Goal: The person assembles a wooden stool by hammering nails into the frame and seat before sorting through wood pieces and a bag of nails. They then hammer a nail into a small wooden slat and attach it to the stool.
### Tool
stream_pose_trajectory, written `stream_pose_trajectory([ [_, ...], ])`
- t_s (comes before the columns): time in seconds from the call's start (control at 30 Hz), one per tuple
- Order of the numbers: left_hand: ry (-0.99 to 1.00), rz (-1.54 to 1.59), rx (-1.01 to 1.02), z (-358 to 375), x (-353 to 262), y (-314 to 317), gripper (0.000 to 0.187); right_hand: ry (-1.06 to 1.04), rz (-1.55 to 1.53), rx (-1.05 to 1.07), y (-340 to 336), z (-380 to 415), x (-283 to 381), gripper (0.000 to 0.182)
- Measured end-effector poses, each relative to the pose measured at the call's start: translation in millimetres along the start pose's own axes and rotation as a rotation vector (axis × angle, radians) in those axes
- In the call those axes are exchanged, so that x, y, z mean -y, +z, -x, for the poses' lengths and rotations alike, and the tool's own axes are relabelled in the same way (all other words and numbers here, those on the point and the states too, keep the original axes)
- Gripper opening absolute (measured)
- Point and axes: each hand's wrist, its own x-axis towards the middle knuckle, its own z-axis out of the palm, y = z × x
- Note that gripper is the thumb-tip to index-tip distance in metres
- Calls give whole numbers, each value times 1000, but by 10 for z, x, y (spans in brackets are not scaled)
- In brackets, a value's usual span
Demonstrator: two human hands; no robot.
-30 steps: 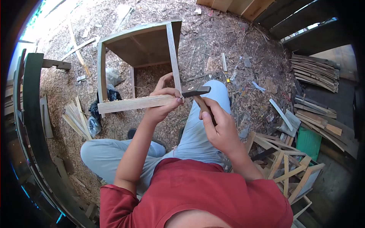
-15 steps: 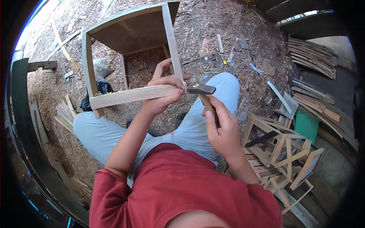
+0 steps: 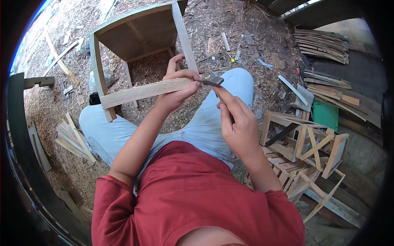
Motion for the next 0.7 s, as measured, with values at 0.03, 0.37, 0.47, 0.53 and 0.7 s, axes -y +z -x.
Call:
stream_pose_trajectory([
  [0.03,-12,2,-3,-7,-16,8,12,-2,-13,-39,14,9,26,61],
  [0.37,17,-94,-15,13,-38,-4,12,6,-70,-170,-29,52,136,51],
  [0.47,3,-4,-15,9,-3,16,12,19,7,-46,-44,8,55,49],
  [0.53,0,16,-13,15,13,30,12,62,74,68,-66,11,56,48],
  [0.7,-1,-83,-7,16,-94,15,11,-63,-153,-200,-16,59,49,47],
])
